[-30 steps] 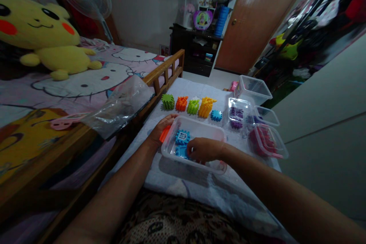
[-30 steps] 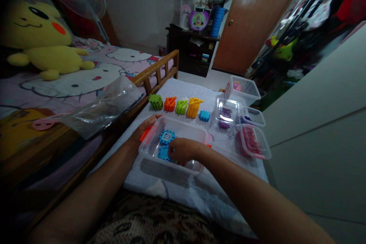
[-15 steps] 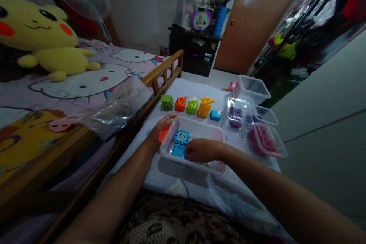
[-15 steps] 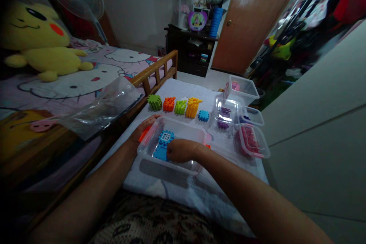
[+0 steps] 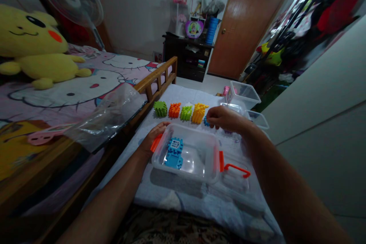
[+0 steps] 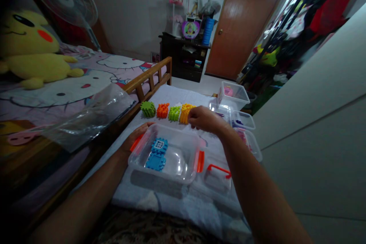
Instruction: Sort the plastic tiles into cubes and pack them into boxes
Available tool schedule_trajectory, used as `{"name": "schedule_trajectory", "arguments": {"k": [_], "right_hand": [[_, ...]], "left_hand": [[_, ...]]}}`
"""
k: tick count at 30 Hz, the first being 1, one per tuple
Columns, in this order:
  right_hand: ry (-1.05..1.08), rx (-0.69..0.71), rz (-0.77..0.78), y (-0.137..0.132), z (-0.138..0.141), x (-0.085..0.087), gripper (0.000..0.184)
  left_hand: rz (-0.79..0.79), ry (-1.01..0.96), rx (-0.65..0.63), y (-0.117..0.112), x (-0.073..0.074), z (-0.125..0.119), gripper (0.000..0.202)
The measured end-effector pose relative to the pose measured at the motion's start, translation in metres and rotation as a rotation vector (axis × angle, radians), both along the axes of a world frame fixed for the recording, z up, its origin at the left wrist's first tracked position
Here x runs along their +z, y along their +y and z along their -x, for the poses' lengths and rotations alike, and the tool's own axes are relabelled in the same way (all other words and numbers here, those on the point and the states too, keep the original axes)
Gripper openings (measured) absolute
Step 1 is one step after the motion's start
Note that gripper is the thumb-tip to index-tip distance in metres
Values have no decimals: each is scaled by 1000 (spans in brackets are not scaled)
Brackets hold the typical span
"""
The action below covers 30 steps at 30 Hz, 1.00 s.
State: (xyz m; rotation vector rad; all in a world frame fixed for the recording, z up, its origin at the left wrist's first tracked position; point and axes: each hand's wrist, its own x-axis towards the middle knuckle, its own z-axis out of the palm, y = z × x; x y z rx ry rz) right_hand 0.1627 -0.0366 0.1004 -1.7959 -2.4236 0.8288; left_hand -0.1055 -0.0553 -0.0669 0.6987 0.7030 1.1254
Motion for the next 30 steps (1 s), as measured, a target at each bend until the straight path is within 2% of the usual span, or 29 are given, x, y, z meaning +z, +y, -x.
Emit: {"name": "schedule_trajectory", "arguments": {"k": [2,4,8,11,15,22,26,30], "right_hand": [[-259,-78,-198,19,-13,-15,21],[-492,-42,-268,31,-18,-38,26],[-542,31,-270,38,-11,-81,29],[-570,33,-309,39,-6,-99,33],[-613,45,-310,49,-5,-108,36],[-679,77,-216,68,-2,-114,44],[-701,88,-184,72,0,-111,47],[-718,99,-184,69,5,-101,47]], "left_hand": [[8,-10,5,0,0,0,39],[14,-23,4,0,1,0,39],[11,-26,-11,0,2,0,39],[17,-23,-15,1,1,0,38],[30,-24,-6,1,-1,1,39],[14,-35,-10,1,-1,1,38],[5,-42,-23,1,-1,1,38],[-4,-41,-24,2,-2,1,39]]}}
